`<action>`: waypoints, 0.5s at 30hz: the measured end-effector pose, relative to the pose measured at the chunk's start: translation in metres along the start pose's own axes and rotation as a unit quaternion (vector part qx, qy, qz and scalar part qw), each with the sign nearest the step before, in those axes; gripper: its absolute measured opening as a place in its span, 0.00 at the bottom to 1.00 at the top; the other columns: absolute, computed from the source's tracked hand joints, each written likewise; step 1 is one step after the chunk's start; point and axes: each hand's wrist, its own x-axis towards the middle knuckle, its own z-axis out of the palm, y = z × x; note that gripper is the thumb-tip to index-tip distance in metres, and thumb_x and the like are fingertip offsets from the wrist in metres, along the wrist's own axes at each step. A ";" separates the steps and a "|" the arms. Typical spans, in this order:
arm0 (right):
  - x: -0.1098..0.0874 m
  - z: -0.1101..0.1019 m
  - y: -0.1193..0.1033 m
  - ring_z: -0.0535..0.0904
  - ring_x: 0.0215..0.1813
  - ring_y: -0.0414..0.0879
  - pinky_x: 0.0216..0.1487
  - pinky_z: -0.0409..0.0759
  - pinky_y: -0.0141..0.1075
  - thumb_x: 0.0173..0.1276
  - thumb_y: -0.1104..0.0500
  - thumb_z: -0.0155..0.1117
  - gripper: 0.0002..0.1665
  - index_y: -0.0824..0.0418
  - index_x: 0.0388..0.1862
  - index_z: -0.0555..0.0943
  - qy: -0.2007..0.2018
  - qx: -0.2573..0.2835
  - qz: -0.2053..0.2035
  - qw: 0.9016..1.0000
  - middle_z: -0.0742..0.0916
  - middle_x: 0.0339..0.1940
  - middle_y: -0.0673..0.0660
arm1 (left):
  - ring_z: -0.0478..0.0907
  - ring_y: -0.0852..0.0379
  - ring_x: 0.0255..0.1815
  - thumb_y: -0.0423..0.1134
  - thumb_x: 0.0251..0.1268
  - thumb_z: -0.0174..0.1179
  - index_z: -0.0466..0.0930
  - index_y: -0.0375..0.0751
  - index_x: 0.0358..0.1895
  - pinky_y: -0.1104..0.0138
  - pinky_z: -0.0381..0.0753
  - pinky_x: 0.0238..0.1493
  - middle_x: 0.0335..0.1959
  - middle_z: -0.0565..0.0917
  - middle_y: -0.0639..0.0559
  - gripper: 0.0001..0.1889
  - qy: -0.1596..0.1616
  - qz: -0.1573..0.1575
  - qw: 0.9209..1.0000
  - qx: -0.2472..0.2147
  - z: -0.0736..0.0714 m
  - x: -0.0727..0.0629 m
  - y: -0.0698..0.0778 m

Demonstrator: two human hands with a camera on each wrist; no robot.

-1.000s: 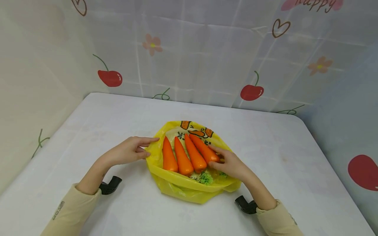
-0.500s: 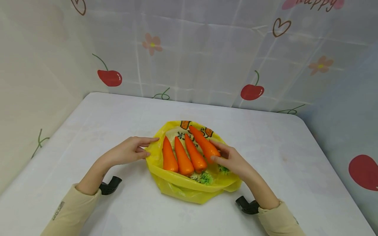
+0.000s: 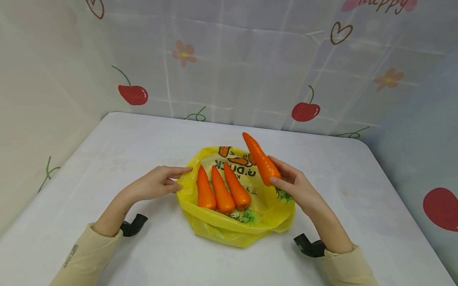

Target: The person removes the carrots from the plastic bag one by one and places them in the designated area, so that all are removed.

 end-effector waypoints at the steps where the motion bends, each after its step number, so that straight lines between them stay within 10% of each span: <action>1: -0.001 -0.003 -0.002 0.68 0.60 0.54 0.54 0.73 0.32 0.70 0.58 0.57 0.35 0.59 0.73 0.59 0.005 0.002 -0.002 1.000 0.69 0.66 0.61 | 0.80 0.50 0.45 0.24 0.63 0.56 0.62 0.28 0.67 0.67 0.79 0.43 0.61 0.68 0.31 0.28 0.000 0.000 1.000 0.001 0.000 0.000 0.000; 15: 0.005 -0.047 0.011 0.68 0.55 0.51 0.51 0.74 0.29 0.71 0.54 0.56 0.38 0.61 0.74 0.54 0.088 -0.002 0.019 0.996 0.66 0.65 0.62 | 0.80 0.52 0.43 0.25 0.63 0.57 0.63 0.29 0.66 0.67 0.80 0.42 0.61 0.68 0.31 0.28 0.003 -0.001 1.000 0.010 0.001 0.002 -0.002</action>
